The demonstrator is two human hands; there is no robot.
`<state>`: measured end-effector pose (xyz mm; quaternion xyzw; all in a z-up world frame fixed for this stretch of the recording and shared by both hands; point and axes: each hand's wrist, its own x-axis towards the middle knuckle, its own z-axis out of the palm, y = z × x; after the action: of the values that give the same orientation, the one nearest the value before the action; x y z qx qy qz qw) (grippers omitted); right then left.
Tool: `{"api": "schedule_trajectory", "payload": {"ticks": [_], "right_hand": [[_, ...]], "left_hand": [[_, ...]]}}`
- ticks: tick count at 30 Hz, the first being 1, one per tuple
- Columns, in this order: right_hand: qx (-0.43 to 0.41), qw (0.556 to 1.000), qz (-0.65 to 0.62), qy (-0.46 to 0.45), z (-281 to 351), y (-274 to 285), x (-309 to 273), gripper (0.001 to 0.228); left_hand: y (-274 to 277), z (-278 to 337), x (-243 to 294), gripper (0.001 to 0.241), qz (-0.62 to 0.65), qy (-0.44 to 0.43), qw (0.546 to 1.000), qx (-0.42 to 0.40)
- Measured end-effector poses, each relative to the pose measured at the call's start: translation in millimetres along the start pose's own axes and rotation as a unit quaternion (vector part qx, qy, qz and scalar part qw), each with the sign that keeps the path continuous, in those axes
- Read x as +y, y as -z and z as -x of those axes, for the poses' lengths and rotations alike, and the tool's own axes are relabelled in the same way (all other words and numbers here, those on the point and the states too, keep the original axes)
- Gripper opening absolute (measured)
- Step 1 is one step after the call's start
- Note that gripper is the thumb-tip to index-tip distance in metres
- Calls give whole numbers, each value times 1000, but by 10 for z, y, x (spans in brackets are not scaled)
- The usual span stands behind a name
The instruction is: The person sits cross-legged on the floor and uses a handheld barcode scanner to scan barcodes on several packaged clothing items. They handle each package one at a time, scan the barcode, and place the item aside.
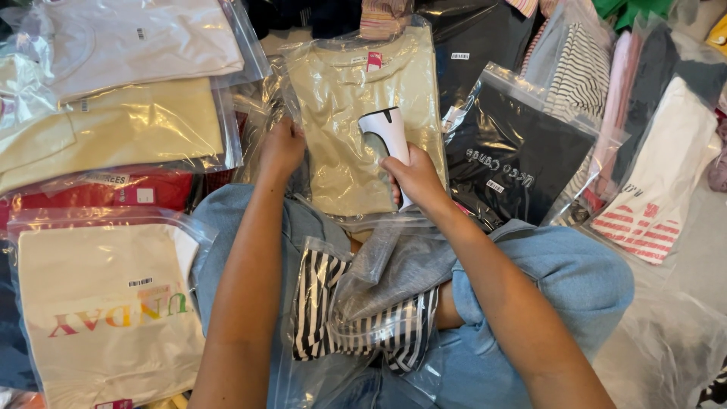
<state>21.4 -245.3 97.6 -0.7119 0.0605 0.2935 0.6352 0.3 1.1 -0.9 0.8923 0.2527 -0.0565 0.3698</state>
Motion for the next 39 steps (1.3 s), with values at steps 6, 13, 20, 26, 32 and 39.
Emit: {"api": "schedule_trajectory", "payload": {"ticks": [6,13,20,26,32,39], "right_hand": [[-2,1000,2,-2,-6,4,-24,21],[1,1000,4,-2,-8,16,13,21],[-1,1000,14,3,-18,16,-17,21],[1,1000,10,-8,-23,9,8,21],[0,1000,13,1,0,-4,-2,20],[9,1000,13,-5,-2,-22,5,16]], "left_hand": [[18,17,37,21,17,15,1000,-7],[46,27,50,22,3,24,999,-24],[41,3,72,23,9,28,999,-16],[30,11,72,23,-4,42,999,-29],[58,51,127,24,4,41,999,-24],[-7,4,57,21,-4,45,999,-24]]}}
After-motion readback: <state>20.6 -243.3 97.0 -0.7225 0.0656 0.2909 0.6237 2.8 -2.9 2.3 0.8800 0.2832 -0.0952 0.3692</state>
